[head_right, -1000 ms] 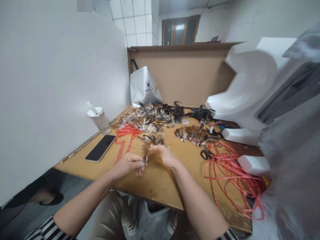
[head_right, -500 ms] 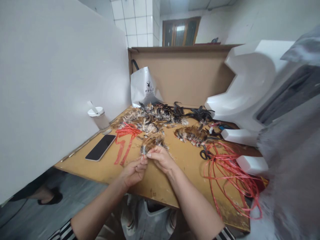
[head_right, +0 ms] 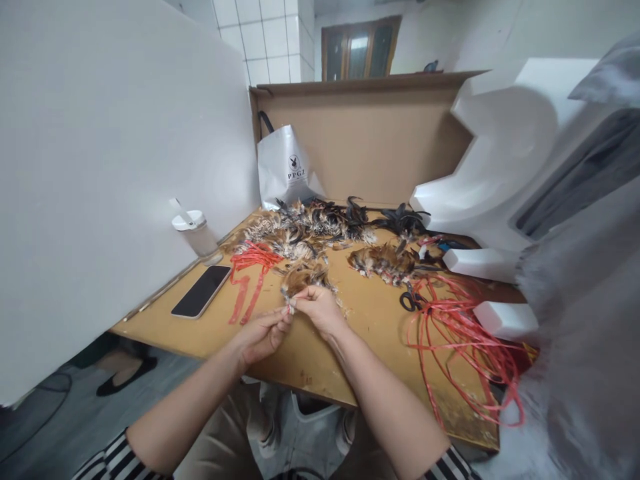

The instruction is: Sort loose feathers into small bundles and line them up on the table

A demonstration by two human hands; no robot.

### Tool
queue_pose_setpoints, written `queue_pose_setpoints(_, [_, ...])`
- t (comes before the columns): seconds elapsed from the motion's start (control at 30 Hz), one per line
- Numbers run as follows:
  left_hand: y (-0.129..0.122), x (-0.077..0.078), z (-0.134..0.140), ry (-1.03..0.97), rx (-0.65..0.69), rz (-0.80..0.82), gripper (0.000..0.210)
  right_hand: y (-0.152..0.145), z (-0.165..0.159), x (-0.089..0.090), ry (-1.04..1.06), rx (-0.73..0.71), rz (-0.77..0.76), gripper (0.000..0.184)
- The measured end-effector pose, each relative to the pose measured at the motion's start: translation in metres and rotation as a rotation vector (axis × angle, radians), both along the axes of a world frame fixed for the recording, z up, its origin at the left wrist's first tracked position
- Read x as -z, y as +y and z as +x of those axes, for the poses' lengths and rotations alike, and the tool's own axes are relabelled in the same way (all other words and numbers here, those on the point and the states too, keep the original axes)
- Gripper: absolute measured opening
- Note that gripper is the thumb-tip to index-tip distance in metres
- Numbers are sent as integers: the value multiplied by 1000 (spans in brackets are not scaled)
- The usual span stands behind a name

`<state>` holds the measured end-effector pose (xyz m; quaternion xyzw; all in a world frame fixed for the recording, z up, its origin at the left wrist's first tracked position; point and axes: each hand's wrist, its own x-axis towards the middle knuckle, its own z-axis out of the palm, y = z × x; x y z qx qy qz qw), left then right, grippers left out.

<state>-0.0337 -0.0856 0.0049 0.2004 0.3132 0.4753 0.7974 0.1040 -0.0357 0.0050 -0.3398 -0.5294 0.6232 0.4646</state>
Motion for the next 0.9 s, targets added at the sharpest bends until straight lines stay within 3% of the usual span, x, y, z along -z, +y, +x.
queue_pose_setpoints(0.17, [-4,-8,-13,421,-7,164,25,-3,-4,0,-111,85,38,18])
queue_pose_setpoints(0.33, [-7,-17,-26,745,60,266,30,-9,-7,-5,-199,68,43,14])
queue_pose_setpoints(0.47, [-6,-15,-29,731,-35,334,28,-10,-9,-4,-250,72,31,13])
queue_pose_setpoints(0.7, [-13,3,-11,681,-340,519,19,-12,-13,1,-312,78,-32,9])
queue_pose_setpoints(0.9, [-18,9,-11,658,-297,493,21,-14,-14,4,-315,50,-69,5])
